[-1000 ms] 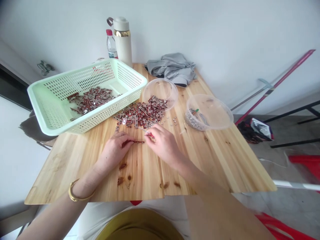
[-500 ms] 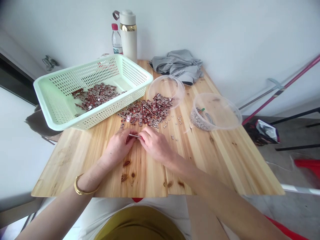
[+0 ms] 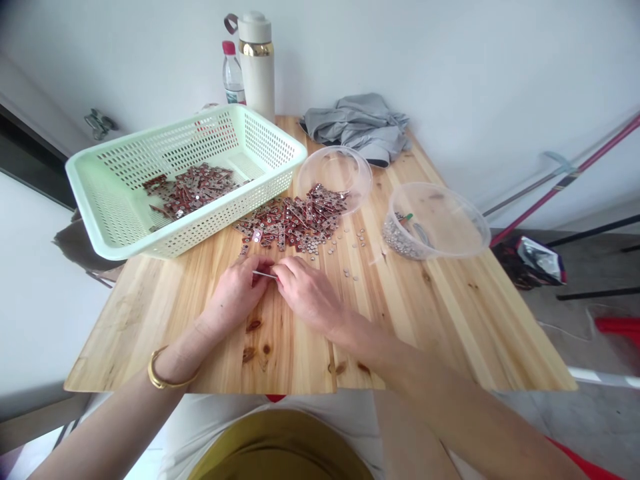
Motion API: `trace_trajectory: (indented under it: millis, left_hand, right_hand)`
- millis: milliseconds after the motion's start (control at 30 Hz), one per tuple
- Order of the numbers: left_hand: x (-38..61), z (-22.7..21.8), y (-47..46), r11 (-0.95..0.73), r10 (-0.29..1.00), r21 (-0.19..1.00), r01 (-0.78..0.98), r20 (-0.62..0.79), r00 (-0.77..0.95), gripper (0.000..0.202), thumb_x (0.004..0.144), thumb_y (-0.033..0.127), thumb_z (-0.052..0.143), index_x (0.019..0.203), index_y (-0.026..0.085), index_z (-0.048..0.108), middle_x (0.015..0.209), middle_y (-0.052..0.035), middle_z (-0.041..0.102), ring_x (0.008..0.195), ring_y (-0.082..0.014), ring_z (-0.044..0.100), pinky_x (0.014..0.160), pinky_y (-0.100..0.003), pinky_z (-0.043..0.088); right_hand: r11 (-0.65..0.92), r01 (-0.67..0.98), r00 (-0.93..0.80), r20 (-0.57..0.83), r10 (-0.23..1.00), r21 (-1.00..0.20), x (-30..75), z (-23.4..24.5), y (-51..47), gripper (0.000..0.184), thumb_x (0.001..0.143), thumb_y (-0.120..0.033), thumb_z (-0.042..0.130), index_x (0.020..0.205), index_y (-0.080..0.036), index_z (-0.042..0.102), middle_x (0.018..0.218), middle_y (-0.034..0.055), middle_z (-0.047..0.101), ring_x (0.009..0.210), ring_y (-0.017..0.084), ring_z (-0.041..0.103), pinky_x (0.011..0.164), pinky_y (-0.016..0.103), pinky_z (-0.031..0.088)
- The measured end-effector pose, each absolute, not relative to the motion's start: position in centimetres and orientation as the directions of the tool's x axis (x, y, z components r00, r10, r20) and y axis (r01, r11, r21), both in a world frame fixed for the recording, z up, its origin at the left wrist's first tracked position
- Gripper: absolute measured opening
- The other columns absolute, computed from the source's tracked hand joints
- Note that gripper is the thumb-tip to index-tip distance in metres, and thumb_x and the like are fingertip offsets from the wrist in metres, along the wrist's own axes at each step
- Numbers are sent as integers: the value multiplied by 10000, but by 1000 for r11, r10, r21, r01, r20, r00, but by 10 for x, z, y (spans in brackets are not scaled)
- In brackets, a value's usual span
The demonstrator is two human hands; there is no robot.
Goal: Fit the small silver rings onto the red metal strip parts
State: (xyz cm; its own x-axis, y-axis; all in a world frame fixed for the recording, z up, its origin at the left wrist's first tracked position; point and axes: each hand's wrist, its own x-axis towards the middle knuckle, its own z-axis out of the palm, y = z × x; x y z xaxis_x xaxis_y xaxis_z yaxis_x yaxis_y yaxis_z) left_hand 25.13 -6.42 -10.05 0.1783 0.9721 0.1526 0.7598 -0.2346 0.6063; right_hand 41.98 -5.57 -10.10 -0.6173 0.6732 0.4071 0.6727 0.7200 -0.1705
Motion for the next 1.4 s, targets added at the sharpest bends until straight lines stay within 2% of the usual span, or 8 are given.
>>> trace_trajectory:
  millis: [233,433,600,800,900,967,1100,1400]
  left_hand:
    - [251,-100,-64,-237,971,605,760,169,168,183,835,100,580,981,192,642,898,-52,689,864,-210,645,805,-356,529]
    - [252,-100,-64,-224,974,602,767,150,167,199,845,107,578,1020,178,640,914,-64,700,907,-230,647,825,-370,526]
    - [252,-102,-64,-212,977,605,767,150,152,199,839,105,589,1017,174,645,938,-64,704,887,-220,647,823,-363,528]
    - [255,-104,-64,-289,955,557,779,218,199,197,821,62,552,919,175,680,877,-63,707,890,-229,631,832,-369,515]
    - [257,-104,-65,-314,946,541,780,245,212,180,800,57,561,848,177,686,823,-57,700,857,-225,623,833,-369,510]
    - [257,-105,-65,-301,949,536,788,249,193,179,783,49,563,823,179,681,794,-54,687,839,-222,616,817,-363,511]
    - [258,-105,-66,-275,955,531,802,249,163,153,766,55,566,785,178,654,774,-48,663,809,-212,606,784,-348,513]
    - [260,-101,-67,-245,965,559,792,220,144,144,753,67,571,776,183,654,778,-45,667,806,-211,604,776,-342,510]
  right_hand:
    - [693,690,-627,306,717,-209,421,-95,-51,198,940,-97,437,918,-181,616,953,88,643,878,209,621,752,333,517]
    - [670,683,-588,325,740,-290,422,-94,-53,191,948,-120,462,917,-183,640,958,79,619,911,203,598,799,323,498]
    - [627,689,-521,352,777,-363,424,-99,-59,195,955,-146,473,880,-182,649,941,70,604,869,186,588,763,309,495]
    - [604,610,-527,307,793,-513,432,-96,-65,200,966,-212,490,1120,-221,619,1036,66,630,944,191,624,831,336,525]
    - [511,634,-398,321,859,-581,439,-90,-74,281,983,-239,456,1256,-222,517,1106,84,636,984,204,634,850,363,530]
    - [467,679,-322,342,883,-567,441,-89,-82,272,988,-204,409,1238,-214,515,1083,96,634,979,213,634,837,374,530]
    - [437,740,-327,295,898,-511,436,-95,-95,244,965,-177,438,1130,-213,615,937,72,605,840,201,636,753,350,531]
    - [424,790,-309,311,899,-442,423,-107,-103,317,980,-187,410,1198,-203,639,907,64,583,774,175,614,695,303,508]
